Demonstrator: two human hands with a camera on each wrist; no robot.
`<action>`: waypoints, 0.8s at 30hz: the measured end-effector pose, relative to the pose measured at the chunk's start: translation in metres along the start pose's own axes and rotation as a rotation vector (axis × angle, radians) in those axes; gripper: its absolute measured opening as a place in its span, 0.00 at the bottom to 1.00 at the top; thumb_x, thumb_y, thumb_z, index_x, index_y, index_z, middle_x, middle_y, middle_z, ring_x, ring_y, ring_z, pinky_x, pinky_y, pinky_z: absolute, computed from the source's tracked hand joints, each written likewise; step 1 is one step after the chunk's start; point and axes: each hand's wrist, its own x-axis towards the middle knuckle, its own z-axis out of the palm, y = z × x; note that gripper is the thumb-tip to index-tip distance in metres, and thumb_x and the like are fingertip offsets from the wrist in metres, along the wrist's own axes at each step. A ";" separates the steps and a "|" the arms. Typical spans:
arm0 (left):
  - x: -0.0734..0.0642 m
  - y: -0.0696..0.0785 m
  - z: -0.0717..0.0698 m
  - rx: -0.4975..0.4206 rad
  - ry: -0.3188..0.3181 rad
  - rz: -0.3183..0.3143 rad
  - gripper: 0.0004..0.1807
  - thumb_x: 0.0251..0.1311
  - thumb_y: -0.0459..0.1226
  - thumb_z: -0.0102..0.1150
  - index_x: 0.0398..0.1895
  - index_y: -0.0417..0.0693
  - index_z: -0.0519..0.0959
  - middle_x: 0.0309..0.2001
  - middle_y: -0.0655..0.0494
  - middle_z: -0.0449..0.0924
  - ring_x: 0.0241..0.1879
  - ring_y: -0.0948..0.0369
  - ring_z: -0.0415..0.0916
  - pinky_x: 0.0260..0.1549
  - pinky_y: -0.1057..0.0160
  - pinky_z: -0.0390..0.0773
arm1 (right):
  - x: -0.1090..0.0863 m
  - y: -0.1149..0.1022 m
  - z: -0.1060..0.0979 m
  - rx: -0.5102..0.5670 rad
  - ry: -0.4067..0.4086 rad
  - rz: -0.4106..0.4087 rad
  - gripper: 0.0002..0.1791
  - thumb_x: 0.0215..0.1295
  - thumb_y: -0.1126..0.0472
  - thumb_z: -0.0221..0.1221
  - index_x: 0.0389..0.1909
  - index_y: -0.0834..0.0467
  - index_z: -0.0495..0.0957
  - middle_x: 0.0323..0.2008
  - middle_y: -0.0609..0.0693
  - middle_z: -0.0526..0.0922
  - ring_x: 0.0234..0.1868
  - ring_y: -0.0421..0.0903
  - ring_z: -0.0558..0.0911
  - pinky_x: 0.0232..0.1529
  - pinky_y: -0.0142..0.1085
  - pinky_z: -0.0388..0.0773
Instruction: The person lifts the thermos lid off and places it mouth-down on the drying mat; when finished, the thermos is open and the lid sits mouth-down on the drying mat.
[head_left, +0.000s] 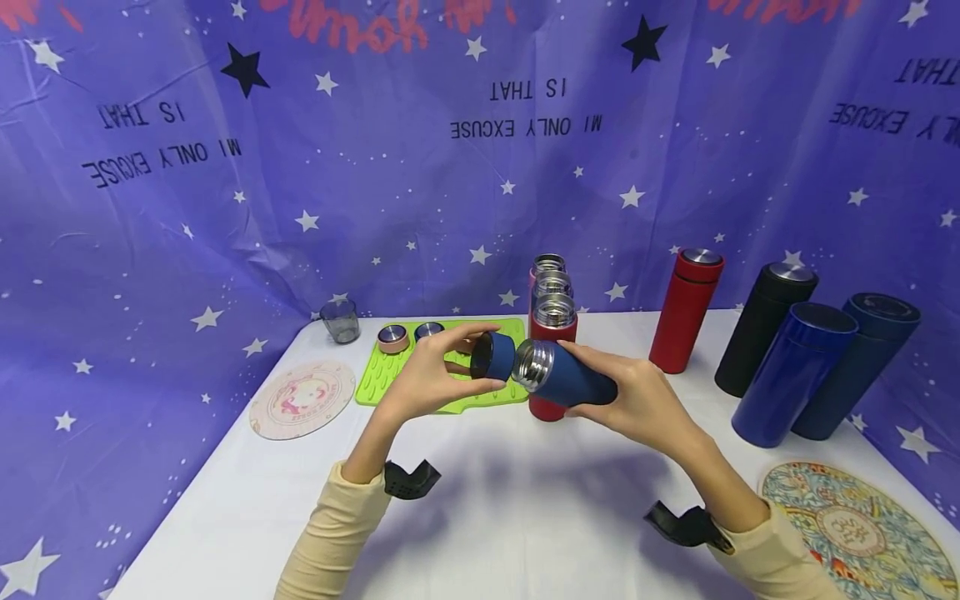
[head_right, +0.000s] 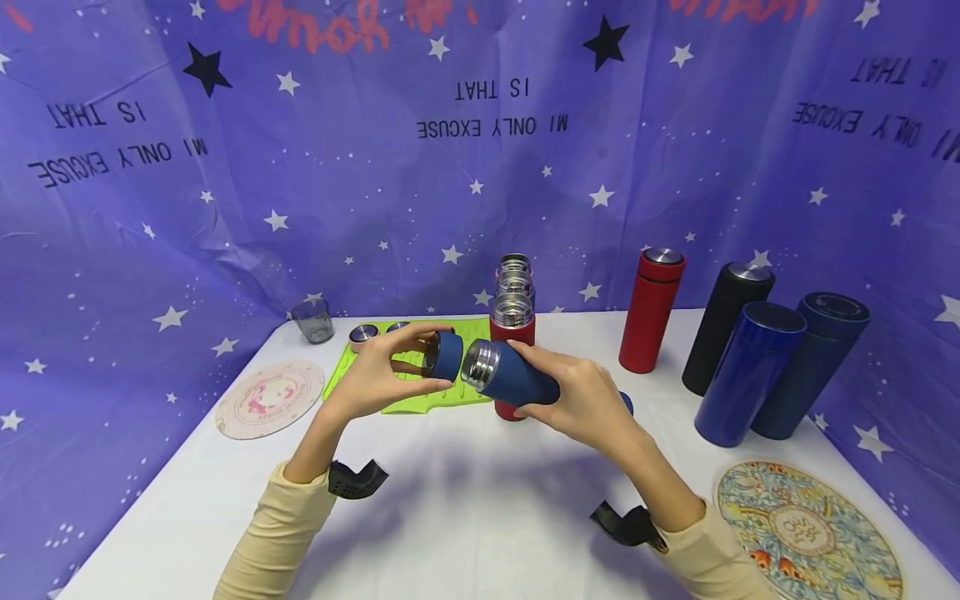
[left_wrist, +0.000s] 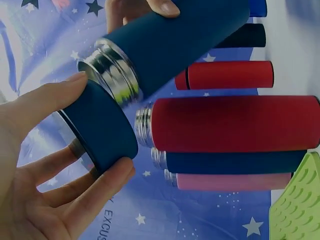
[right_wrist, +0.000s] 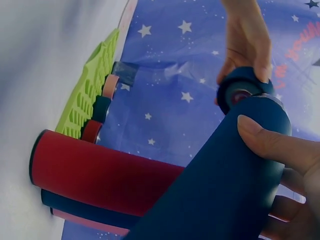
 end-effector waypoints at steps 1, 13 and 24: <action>0.000 -0.003 -0.001 0.007 0.003 -0.008 0.38 0.45 0.38 0.77 0.63 0.54 0.73 0.51 0.51 0.78 0.46 0.54 0.79 0.40 0.59 0.83 | 0.000 0.001 -0.002 0.016 0.000 0.011 0.48 0.38 0.56 0.80 0.66 0.48 0.71 0.52 0.52 0.82 0.46 0.52 0.83 0.44 0.48 0.82; 0.009 -0.041 -0.004 0.048 0.027 -0.128 0.38 0.44 0.43 0.78 0.61 0.52 0.72 0.52 0.50 0.78 0.48 0.56 0.78 0.40 0.61 0.83 | 0.001 0.019 -0.017 0.225 0.082 0.101 0.49 0.40 0.57 0.79 0.68 0.48 0.68 0.55 0.51 0.80 0.49 0.52 0.83 0.49 0.44 0.78; 0.035 -0.082 0.000 0.235 0.019 -0.237 0.39 0.45 0.47 0.76 0.63 0.52 0.74 0.54 0.51 0.77 0.47 0.54 0.78 0.43 0.54 0.80 | 0.002 0.038 -0.028 0.298 0.222 0.290 0.46 0.44 0.64 0.77 0.68 0.56 0.68 0.52 0.57 0.81 0.45 0.54 0.84 0.43 0.24 0.78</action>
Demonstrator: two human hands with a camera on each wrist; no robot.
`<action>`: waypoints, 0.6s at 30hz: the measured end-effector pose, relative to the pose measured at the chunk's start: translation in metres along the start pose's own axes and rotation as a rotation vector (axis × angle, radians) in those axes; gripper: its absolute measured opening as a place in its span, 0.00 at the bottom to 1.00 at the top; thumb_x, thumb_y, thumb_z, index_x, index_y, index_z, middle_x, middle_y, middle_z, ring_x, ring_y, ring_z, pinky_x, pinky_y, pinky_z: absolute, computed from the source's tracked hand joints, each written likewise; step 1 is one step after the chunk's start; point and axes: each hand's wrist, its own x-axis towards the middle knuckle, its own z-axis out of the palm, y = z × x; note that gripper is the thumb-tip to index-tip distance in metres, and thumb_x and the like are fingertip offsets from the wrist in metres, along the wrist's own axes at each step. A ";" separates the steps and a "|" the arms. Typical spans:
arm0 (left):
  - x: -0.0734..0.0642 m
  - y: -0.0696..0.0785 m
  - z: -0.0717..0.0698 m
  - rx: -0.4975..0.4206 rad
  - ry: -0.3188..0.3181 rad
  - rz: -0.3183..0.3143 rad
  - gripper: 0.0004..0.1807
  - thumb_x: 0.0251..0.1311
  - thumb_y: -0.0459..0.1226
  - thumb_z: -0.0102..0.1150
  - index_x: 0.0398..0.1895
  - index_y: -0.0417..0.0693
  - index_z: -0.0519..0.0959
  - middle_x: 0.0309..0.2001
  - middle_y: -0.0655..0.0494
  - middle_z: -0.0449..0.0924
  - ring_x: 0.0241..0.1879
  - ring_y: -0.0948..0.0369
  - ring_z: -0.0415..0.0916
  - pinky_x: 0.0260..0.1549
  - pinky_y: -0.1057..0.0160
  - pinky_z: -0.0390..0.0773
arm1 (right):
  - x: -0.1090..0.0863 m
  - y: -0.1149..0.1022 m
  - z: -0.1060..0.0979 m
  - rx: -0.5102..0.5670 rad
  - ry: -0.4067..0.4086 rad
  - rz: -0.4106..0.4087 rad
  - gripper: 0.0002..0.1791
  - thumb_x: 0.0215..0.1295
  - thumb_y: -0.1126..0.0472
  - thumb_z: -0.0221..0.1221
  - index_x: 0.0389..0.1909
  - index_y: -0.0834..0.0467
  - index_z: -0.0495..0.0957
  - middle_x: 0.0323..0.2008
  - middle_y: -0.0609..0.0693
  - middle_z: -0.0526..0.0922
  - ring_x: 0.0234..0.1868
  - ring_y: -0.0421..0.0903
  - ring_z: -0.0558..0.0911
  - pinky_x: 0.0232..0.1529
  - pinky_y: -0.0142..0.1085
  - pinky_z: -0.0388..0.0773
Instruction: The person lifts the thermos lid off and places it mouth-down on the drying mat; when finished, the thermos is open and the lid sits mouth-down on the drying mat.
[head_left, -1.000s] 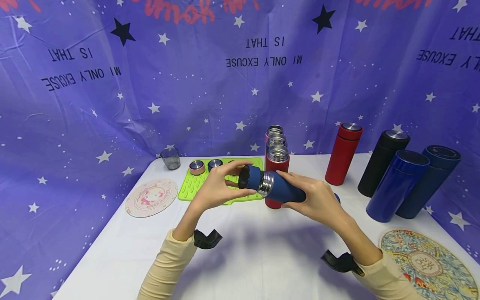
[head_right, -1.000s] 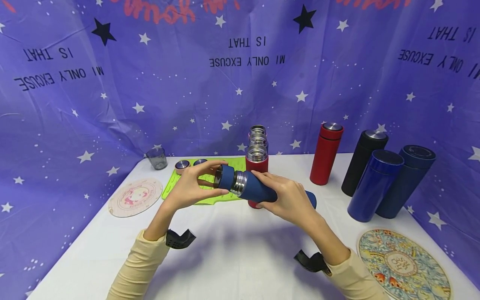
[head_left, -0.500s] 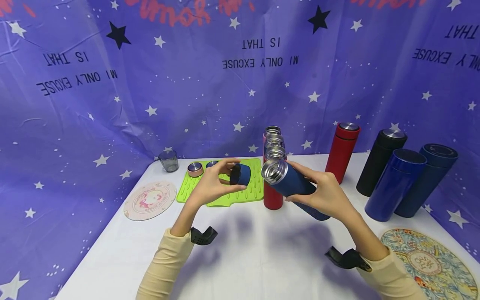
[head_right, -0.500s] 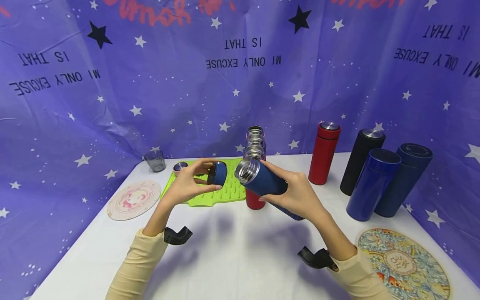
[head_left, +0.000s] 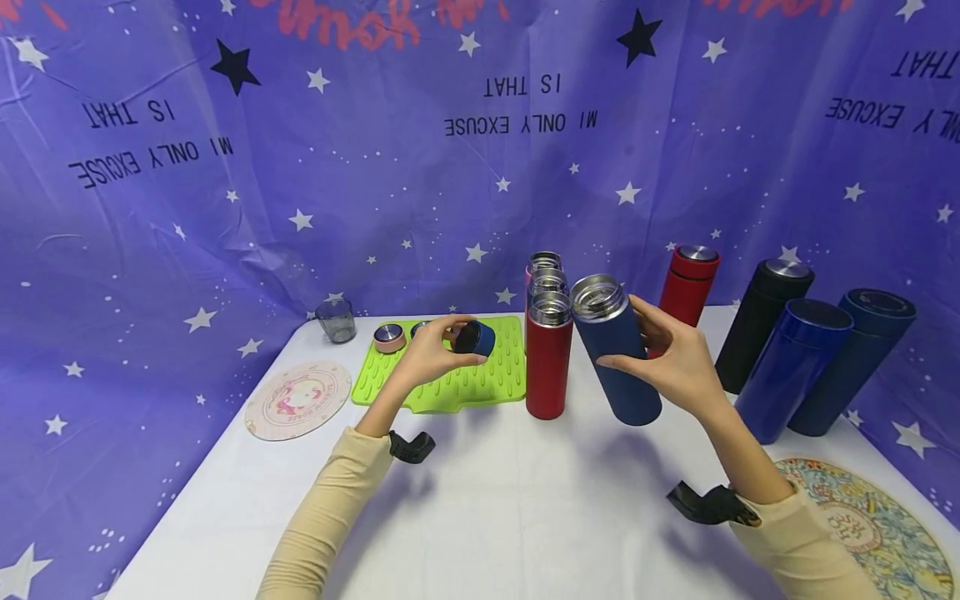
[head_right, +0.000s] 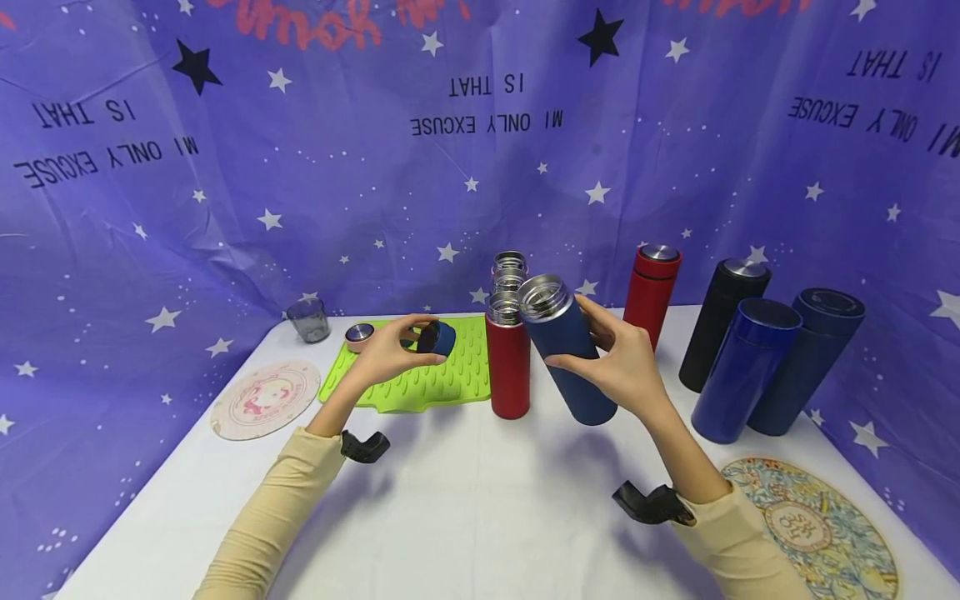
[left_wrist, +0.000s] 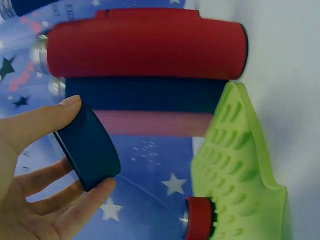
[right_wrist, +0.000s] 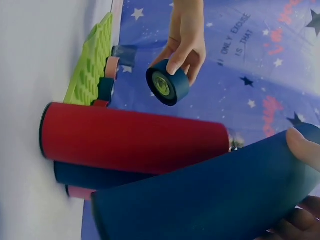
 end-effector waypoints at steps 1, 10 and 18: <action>0.004 -0.003 0.002 0.007 -0.003 -0.002 0.39 0.45 0.47 0.76 0.63 0.51 0.73 0.54 0.51 0.77 0.47 0.54 0.78 0.43 0.54 0.80 | 0.001 0.002 -0.001 0.000 0.011 0.006 0.47 0.44 0.65 0.76 0.68 0.56 0.67 0.53 0.57 0.81 0.45 0.54 0.84 0.43 0.24 0.78; 0.041 -0.036 0.034 -0.010 0.003 -0.023 0.39 0.47 0.42 0.75 0.64 0.46 0.72 0.54 0.47 0.77 0.46 0.52 0.78 0.40 0.55 0.80 | 0.012 0.016 -0.002 0.036 0.109 0.098 0.44 0.48 0.62 0.75 0.69 0.54 0.67 0.54 0.57 0.80 0.49 0.54 0.83 0.49 0.39 0.79; 0.065 -0.047 0.064 0.071 0.035 -0.007 0.39 0.46 0.41 0.76 0.63 0.39 0.72 0.56 0.42 0.76 0.51 0.48 0.77 0.49 0.52 0.78 | 0.023 0.029 0.000 0.103 0.187 0.121 0.43 0.49 0.61 0.74 0.68 0.51 0.68 0.54 0.57 0.80 0.47 0.41 0.83 0.48 0.31 0.79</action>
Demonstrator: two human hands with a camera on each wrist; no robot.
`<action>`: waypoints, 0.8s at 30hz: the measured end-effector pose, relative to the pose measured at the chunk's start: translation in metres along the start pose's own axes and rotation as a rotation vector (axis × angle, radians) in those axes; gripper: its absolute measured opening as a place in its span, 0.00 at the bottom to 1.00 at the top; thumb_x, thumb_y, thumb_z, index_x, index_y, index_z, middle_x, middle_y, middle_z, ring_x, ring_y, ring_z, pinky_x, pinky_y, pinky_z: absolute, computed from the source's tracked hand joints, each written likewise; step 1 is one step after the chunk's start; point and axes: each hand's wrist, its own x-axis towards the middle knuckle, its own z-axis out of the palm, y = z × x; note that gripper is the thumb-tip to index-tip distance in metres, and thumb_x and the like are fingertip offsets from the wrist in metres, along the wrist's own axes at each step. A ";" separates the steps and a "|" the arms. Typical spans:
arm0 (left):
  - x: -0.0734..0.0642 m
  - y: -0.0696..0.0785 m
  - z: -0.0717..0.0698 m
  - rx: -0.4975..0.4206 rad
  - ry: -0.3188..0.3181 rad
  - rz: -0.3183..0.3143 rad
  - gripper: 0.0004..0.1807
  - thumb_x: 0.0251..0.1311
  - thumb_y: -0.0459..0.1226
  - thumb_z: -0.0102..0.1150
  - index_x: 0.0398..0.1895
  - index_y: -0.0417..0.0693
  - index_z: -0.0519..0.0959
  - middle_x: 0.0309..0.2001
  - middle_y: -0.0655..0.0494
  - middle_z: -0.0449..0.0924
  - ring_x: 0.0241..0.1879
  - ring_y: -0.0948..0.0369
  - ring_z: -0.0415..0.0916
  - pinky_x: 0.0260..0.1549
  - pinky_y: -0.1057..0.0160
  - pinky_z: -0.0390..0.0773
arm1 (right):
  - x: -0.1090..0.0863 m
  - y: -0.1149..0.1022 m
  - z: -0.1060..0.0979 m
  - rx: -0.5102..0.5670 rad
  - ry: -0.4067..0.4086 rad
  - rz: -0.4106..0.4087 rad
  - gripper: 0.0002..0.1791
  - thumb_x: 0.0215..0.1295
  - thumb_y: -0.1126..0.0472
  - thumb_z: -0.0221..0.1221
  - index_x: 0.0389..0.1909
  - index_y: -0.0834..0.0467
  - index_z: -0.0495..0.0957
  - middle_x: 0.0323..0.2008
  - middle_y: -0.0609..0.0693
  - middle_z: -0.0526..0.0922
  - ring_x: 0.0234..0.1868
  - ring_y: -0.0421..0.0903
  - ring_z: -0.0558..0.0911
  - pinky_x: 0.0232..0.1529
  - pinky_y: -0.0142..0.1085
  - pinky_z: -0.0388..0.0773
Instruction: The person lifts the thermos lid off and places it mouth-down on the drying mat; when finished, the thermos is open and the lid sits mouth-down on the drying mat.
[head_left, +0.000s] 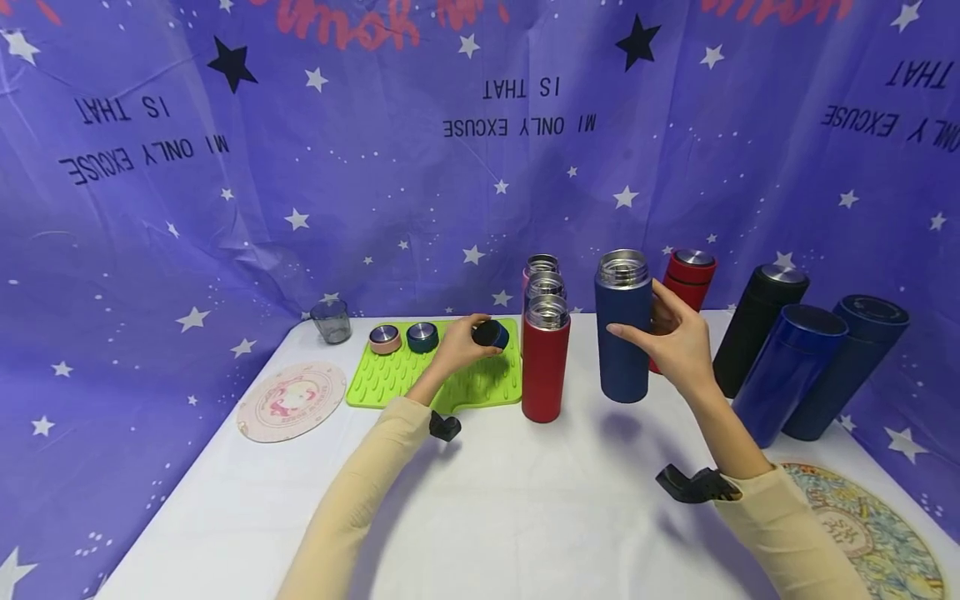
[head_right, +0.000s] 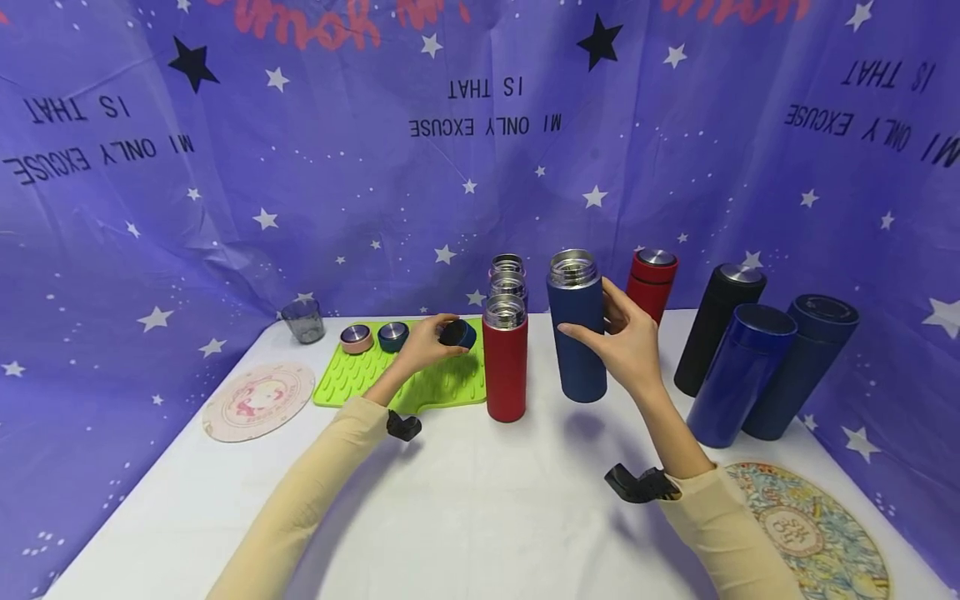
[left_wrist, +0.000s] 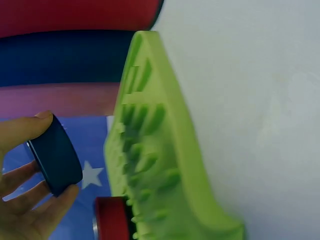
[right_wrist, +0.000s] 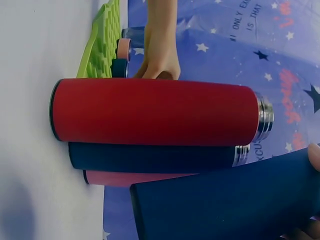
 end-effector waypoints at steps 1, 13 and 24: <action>0.002 -0.001 0.003 0.013 0.002 -0.005 0.39 0.46 0.41 0.76 0.63 0.38 0.72 0.57 0.43 0.76 0.52 0.48 0.76 0.50 0.52 0.77 | 0.001 0.001 0.001 0.008 0.008 0.001 0.43 0.49 0.61 0.74 0.68 0.50 0.68 0.55 0.57 0.80 0.48 0.41 0.83 0.48 0.31 0.79; 0.023 -0.009 0.039 0.223 0.048 -0.083 0.38 0.48 0.45 0.75 0.62 0.40 0.72 0.52 0.42 0.77 0.51 0.50 0.76 0.51 0.54 0.77 | 0.012 0.010 0.011 0.069 0.024 0.019 0.43 0.50 0.61 0.74 0.68 0.50 0.67 0.56 0.57 0.79 0.50 0.46 0.82 0.50 0.35 0.79; 0.033 -0.012 0.054 0.278 0.066 -0.078 0.37 0.46 0.44 0.76 0.59 0.36 0.74 0.48 0.39 0.78 0.47 0.46 0.78 0.46 0.52 0.79 | 0.025 0.026 0.027 0.083 0.065 0.067 0.46 0.48 0.61 0.75 0.69 0.56 0.65 0.56 0.58 0.79 0.52 0.53 0.81 0.53 0.42 0.78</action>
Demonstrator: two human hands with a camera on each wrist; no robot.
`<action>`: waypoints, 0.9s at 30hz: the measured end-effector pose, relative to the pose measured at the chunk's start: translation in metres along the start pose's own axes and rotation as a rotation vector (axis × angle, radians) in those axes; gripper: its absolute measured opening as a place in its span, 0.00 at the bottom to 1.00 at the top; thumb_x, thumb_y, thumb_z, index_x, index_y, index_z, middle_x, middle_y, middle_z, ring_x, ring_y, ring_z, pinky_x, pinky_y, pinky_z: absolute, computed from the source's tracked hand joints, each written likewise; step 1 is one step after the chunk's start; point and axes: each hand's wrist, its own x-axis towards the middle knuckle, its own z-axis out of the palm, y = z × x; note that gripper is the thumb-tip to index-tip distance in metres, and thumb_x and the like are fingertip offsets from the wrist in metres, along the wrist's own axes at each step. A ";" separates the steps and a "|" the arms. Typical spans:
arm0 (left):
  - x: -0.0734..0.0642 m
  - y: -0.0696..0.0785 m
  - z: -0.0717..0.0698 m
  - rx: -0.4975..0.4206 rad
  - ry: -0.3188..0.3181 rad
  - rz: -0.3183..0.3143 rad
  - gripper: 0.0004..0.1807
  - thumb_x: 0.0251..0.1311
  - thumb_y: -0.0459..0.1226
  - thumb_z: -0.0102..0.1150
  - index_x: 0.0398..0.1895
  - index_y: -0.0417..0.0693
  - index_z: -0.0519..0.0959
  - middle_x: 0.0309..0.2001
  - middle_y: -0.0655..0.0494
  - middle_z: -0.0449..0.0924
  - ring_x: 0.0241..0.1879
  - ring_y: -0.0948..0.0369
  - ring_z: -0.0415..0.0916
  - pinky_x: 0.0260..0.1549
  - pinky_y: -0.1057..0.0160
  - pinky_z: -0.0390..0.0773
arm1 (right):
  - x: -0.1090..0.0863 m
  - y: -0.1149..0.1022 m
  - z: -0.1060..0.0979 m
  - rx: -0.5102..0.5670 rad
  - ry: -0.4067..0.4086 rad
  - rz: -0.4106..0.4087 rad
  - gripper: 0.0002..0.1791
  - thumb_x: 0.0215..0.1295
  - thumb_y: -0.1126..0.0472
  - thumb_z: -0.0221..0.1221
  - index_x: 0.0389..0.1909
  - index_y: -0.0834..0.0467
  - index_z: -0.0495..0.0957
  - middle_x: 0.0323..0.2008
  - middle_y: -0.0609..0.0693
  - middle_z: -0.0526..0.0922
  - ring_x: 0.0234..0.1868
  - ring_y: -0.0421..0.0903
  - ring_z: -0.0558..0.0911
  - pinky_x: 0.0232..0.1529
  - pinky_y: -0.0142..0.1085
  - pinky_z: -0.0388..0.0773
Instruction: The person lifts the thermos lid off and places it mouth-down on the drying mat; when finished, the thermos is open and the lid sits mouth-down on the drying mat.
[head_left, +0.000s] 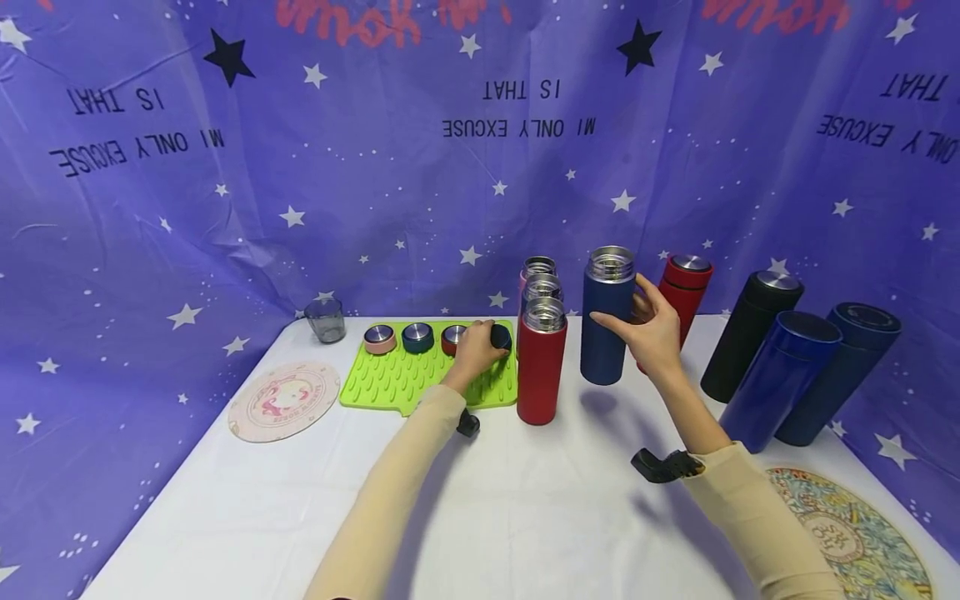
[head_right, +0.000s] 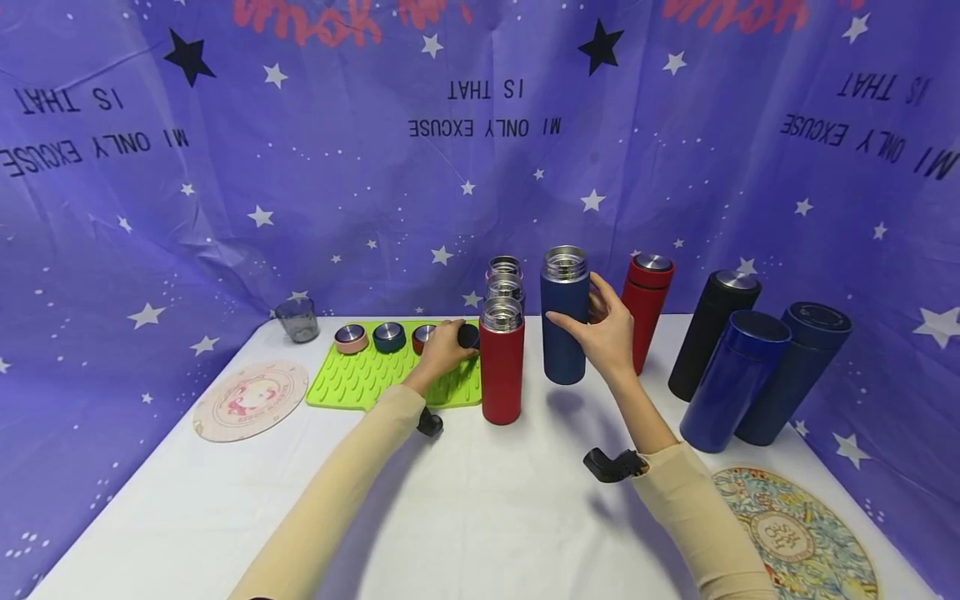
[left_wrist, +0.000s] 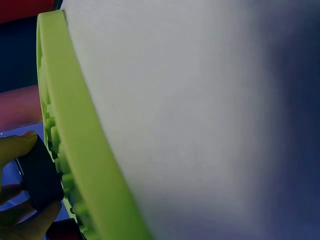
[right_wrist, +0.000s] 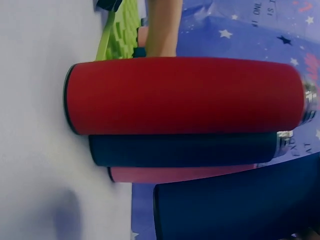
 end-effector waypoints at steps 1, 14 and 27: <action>0.001 0.000 0.001 0.000 0.000 -0.007 0.38 0.46 0.44 0.76 0.59 0.36 0.74 0.49 0.39 0.78 0.48 0.46 0.78 0.47 0.52 0.79 | 0.002 0.003 0.002 0.003 0.001 0.006 0.46 0.48 0.61 0.75 0.69 0.56 0.64 0.56 0.58 0.78 0.52 0.54 0.81 0.54 0.44 0.77; -0.002 0.003 -0.001 0.061 -0.060 -0.048 0.39 0.52 0.46 0.72 0.65 0.39 0.70 0.56 0.41 0.75 0.54 0.48 0.75 0.52 0.53 0.77 | 0.035 0.036 0.025 0.006 0.033 0.112 0.48 0.47 0.59 0.75 0.67 0.60 0.58 0.57 0.61 0.77 0.52 0.55 0.79 0.55 0.46 0.76; -0.016 -0.003 -0.022 -0.068 -0.135 0.048 0.39 0.54 0.40 0.71 0.68 0.37 0.65 0.58 0.39 0.73 0.55 0.46 0.74 0.52 0.51 0.76 | 0.043 0.060 0.042 -0.043 0.024 0.163 0.50 0.47 0.57 0.75 0.67 0.61 0.55 0.57 0.63 0.76 0.54 0.56 0.78 0.55 0.49 0.75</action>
